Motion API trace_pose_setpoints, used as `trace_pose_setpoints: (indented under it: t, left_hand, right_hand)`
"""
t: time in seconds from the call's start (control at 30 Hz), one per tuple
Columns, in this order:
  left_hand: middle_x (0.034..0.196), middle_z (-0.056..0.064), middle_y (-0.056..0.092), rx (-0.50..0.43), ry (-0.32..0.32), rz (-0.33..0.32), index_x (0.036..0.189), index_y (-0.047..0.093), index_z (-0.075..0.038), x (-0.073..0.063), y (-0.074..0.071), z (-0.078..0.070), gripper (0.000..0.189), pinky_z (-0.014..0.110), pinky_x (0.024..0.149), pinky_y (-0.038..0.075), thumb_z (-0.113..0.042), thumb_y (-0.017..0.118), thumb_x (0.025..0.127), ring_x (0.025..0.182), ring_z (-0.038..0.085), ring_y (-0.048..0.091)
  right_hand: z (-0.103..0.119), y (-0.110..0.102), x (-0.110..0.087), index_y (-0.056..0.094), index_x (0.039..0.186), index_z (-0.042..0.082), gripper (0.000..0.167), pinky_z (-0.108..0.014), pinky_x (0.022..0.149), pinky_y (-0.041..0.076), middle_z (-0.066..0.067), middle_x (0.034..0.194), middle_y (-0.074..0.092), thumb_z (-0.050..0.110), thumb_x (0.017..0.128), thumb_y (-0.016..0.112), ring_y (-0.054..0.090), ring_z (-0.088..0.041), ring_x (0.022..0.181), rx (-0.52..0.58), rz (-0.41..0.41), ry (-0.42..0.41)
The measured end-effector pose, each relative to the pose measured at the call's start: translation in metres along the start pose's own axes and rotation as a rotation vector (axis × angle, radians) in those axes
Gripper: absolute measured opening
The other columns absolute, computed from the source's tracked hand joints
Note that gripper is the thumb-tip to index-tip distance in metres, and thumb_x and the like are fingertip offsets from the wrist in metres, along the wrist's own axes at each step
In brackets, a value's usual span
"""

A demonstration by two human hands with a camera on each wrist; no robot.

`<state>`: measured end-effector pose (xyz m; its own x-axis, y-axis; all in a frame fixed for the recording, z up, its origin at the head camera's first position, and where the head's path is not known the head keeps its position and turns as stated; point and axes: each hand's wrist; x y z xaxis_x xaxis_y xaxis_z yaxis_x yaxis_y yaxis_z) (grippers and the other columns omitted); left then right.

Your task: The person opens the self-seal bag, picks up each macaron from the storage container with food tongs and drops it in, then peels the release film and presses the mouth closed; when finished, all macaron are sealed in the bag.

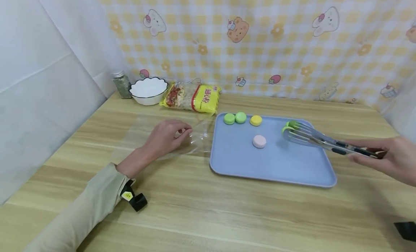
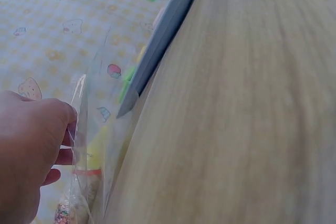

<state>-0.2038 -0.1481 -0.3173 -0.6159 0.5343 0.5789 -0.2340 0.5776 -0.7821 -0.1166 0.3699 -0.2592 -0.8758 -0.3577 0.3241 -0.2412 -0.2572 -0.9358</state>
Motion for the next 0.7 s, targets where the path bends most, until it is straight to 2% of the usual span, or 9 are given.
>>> trace_pose_setpoints:
  t: [0.1,0.2,0.43,0.57,0.7]
  left_hand:
    - [0.082,0.006,0.070,-0.012,0.013,-0.003,0.088,0.072,-0.003,0.002,0.001,0.001,0.010,0.030,0.064,0.050,-0.012,0.066,0.086,0.069,0.013,0.062]
    - [0.082,0.007,0.070,-0.020,0.017,-0.003,0.088,0.072,-0.003,0.001,0.001,0.001,0.009,0.032,0.068,0.050,-0.010,0.067,0.085,0.069,0.013,0.062]
    - [0.085,0.007,0.069,-0.043,0.006,0.010,0.090,0.071,-0.002,-0.003,0.001,0.001,0.009,0.035,0.073,0.050,-0.008,0.068,0.084,0.072,0.014,0.063]
    - [0.086,0.008,0.069,-0.042,0.006,-0.001,0.090,0.071,-0.002,-0.002,0.002,0.000,0.010,0.034,0.072,0.051,-0.008,0.069,0.083,0.075,0.016,0.063]
    - [0.086,0.007,0.070,-0.027,0.012,-0.014,0.089,0.071,-0.004,0.001,0.002,-0.001,0.008,0.033,0.072,0.049,-0.009,0.068,0.085,0.079,0.017,0.061]
  right_hand:
    - [0.013,-0.005,0.009,0.069,0.110,0.007,0.035,-0.020,0.040,0.023,0.015,0.047,0.035,0.019,0.077,0.076,0.028,-0.001,0.043,0.009,0.006,-0.011]
    - [0.028,-0.005,0.023,0.069,0.111,0.006,0.034,-0.021,0.040,0.022,0.014,0.046,0.028,0.020,0.080,0.074,0.026,-0.001,0.042,0.029,0.032,-0.044]
    - [0.057,0.014,0.065,0.070,0.110,0.009,0.033,-0.018,0.038,0.024,0.021,0.046,0.022,0.016,0.078,0.075,0.024,0.002,0.040,0.150,0.036,-0.241]
    - [0.077,0.026,0.085,0.070,0.111,0.011,0.032,-0.019,0.038,0.025,0.020,0.047,0.021,0.018,0.080,0.074,0.023,0.002,0.040,0.182,0.087,-0.290]
    - [0.096,0.036,0.099,0.069,0.113,0.012,0.031,-0.021,0.039,0.028,0.017,0.046,0.024,0.019,0.083,0.071,0.026,0.000,0.039,0.218,0.159,-0.296]
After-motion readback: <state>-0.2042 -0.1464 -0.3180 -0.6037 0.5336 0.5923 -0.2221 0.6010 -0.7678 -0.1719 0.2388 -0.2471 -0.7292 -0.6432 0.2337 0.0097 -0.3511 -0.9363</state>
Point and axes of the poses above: each hand's wrist, its own x-axis towards the middle knuckle, its own y-axis out of the palm, z = x × y
